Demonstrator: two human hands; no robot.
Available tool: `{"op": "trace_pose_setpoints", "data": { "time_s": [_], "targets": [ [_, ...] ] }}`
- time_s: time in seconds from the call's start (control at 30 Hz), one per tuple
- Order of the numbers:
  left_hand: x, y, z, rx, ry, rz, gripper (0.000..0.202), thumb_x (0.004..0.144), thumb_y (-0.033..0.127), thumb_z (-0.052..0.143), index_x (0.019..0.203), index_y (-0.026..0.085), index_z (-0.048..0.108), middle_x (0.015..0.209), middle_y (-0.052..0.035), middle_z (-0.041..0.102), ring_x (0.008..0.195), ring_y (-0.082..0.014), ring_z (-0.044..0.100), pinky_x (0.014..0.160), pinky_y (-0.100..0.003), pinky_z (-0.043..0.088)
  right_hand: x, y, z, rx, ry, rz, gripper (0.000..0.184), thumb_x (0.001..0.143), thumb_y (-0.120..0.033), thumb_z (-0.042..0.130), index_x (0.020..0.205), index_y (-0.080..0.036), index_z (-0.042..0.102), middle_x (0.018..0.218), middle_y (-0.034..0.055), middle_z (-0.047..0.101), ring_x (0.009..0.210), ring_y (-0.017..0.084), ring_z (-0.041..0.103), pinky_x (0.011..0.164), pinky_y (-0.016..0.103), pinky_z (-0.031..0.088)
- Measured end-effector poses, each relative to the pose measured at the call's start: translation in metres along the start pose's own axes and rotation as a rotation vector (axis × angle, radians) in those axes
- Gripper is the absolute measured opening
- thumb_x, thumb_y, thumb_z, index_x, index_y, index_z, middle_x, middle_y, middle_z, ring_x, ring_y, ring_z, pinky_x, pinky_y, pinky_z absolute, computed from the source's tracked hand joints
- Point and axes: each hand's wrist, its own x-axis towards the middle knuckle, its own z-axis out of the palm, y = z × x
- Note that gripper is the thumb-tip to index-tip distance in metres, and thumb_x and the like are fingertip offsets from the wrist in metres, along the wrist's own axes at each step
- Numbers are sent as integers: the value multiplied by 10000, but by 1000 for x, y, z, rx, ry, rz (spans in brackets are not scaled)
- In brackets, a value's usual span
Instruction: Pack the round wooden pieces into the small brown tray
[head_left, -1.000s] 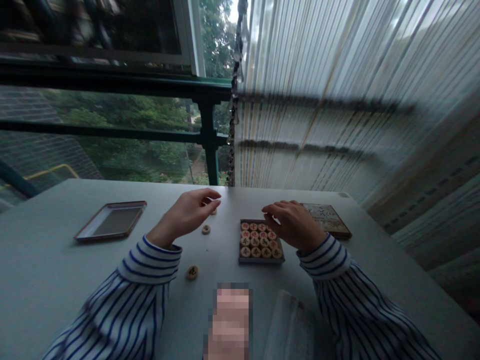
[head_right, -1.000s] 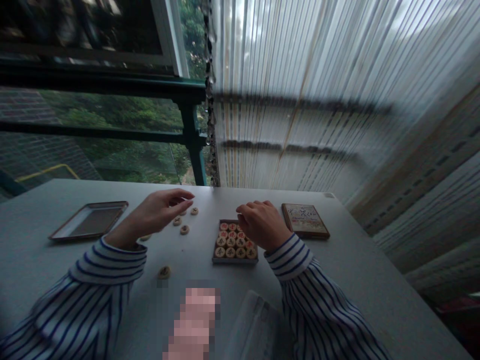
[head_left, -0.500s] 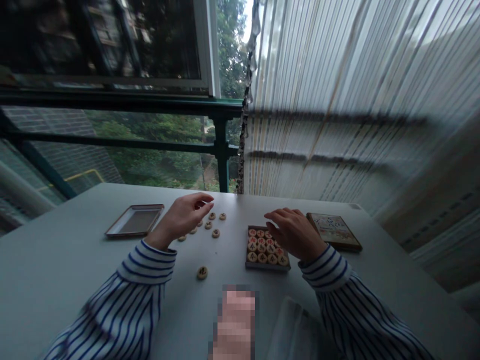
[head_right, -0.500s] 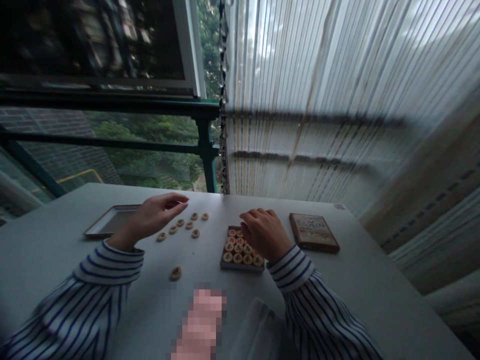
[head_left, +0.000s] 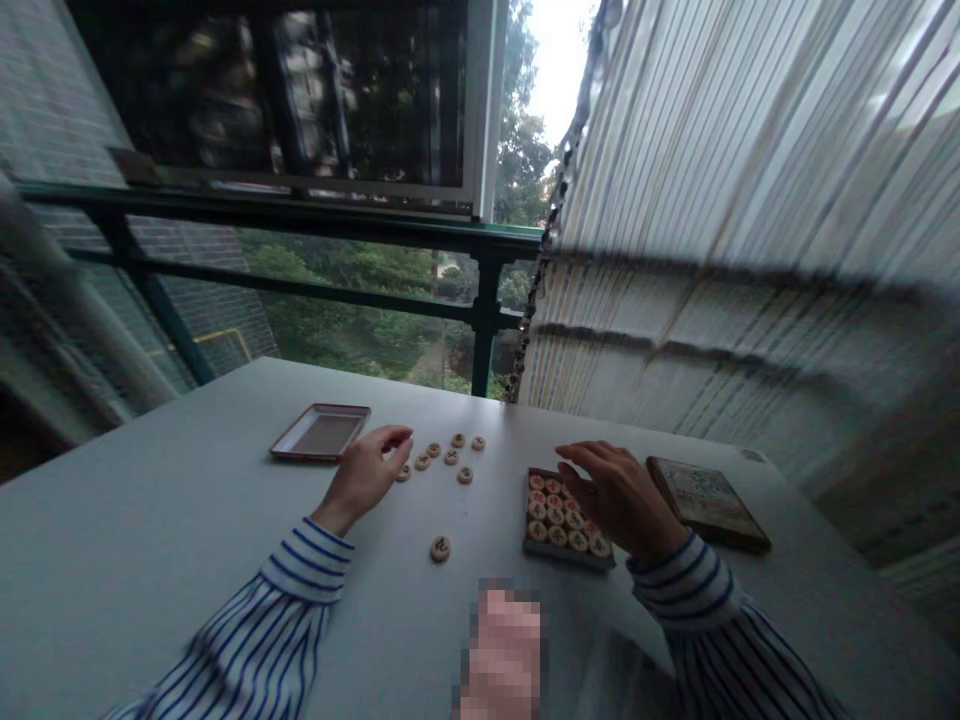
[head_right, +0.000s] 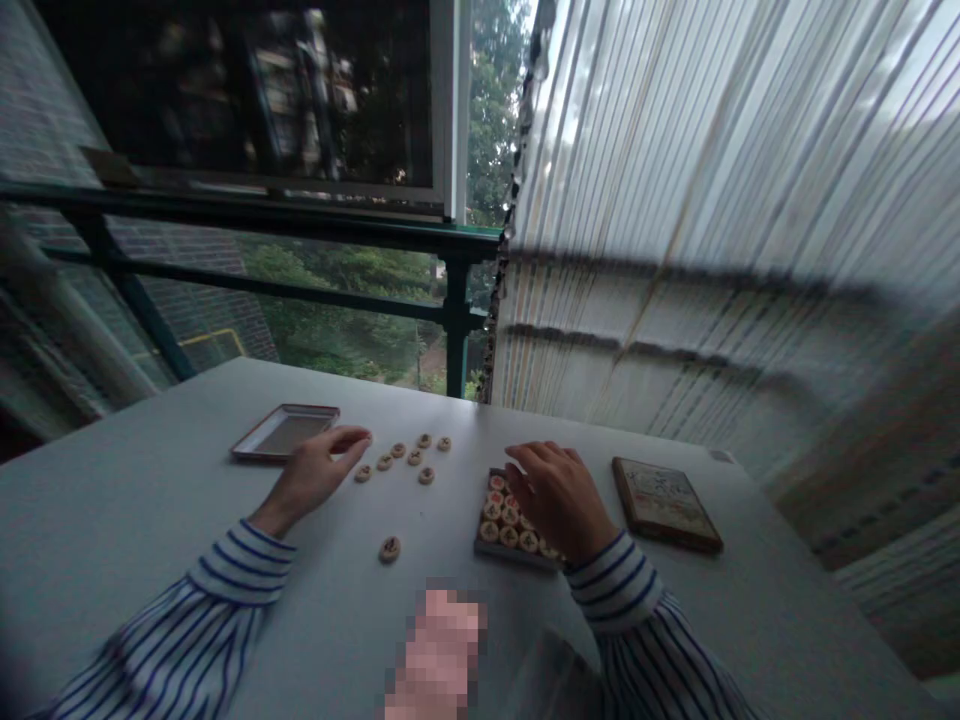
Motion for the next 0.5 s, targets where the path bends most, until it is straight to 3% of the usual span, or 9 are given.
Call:
{"op": "trace_pose_setpoints", "data": {
  "time_s": [0.2, 0.33, 0.5],
  "targets": [
    [-9, -24, 20, 31, 30, 73, 320, 758, 348, 479, 1003, 162, 567, 952, -68, 628, 841, -182, 586, 768, -328, 471, 14, -14, 9, 12, -12, -25, 237, 837, -260, 422, 1003, -189, 576, 958, 50, 627, 869, 161, 551, 755, 289, 399],
    [-12, -28, 31, 138, 27, 155, 314, 752, 306, 500, 1020, 149, 552, 1023, -98, 604, 969, -217, 547, 853, -362, 431, 29, -29, 10, 7, -43, -48, 240, 838, -257, 415, 1003, -196, 579, 950, 48, 630, 876, 162, 549, 758, 290, 386],
    [-13, -27, 38, 210, 17, 186, 289, 741, 235, 517, 1014, 146, 550, 999, -94, 614, 957, -223, 546, 837, -360, 432, 50, -53, 22, 29, -96, -77, 232, 836, -257, 415, 989, -212, 584, 931, 44, 632, 873, 161, 548, 747, 285, 362]
  ]
}}
